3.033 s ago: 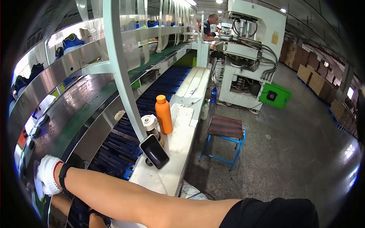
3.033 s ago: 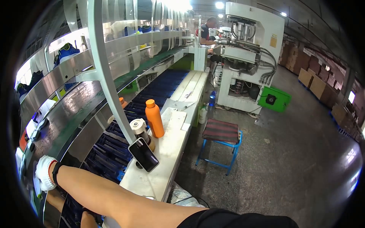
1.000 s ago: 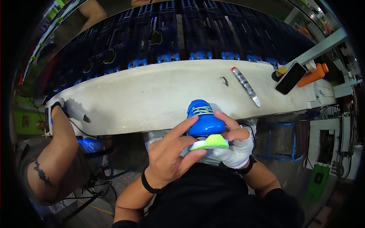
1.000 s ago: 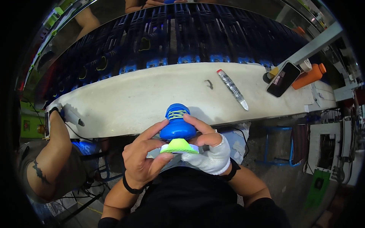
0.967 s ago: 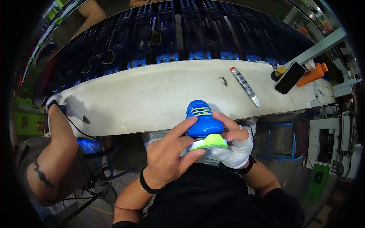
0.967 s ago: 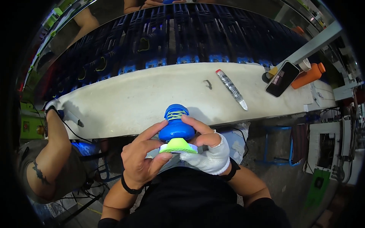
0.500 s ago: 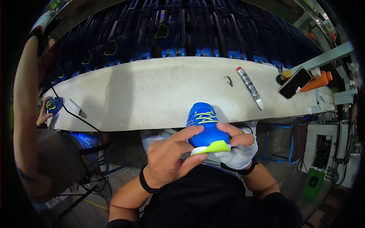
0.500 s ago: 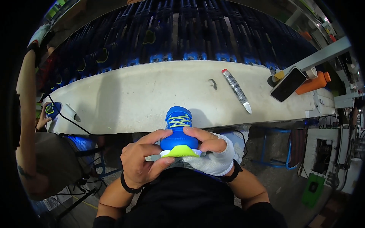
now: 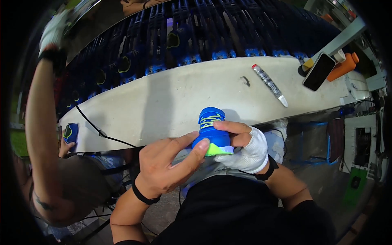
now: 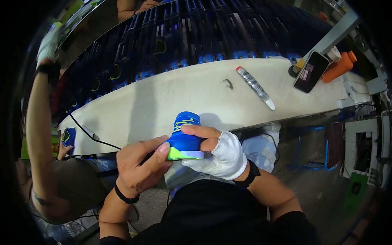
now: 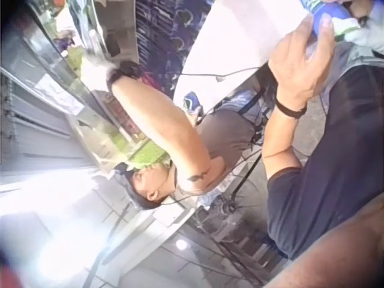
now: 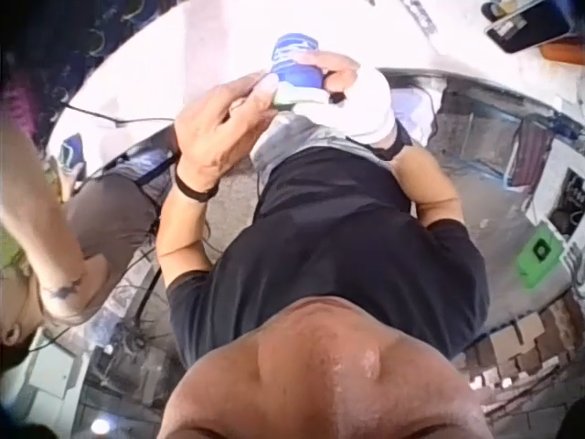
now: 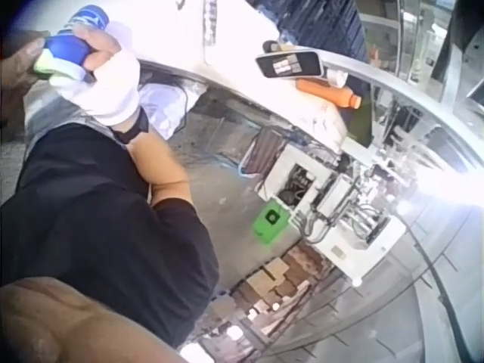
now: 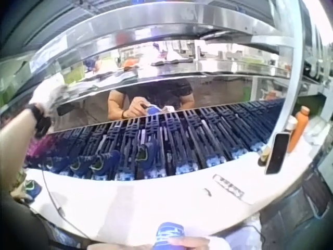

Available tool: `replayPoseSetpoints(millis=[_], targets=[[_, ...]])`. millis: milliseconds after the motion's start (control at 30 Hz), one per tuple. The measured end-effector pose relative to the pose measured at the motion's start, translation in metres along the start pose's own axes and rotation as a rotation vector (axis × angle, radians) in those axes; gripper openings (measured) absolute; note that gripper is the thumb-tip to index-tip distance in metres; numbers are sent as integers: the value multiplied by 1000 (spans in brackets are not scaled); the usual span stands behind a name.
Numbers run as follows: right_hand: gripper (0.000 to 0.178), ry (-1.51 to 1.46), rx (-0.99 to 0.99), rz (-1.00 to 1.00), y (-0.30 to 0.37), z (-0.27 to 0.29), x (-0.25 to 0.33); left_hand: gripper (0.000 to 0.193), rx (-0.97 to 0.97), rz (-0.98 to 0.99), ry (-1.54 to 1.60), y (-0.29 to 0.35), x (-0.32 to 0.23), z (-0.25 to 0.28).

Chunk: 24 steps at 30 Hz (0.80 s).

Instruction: The person picks up a shoe and a sole from the conveyor, presses the sole onto the shoe by hand, and trims the edges with a knife. They then place the assembled shoe back onto the conveyor and repeat the process.

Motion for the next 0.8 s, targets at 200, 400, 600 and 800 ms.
replayPoseSetpoints(millis=[200, 400, 600, 800], targets=[[38, 138, 57, -17, 2, -18, 10, 83, 139, 210, 61, -27, 4, 3], [37, 321, 232, -241, 14, -12, -5, 93, 268, 387, 73, -2, 22, -5], [53, 332, 168, -362, 19, -14, -22, 78, 207, 562, 218, 33, 30, -7], [41, 418, 204, -343, 13, -16, -24, 80, 163, 655, 226, 49, 24, -10]])
Point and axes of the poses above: each hand's wrist, its own y-axis away from the middle knuckle, its own z-axis out of the back of the hand, x = y × z, the point moved 6 cm from there along -y, towards the middle knuckle, and after that the axes turned 5 degrees about -z, right-handed, at the moved point
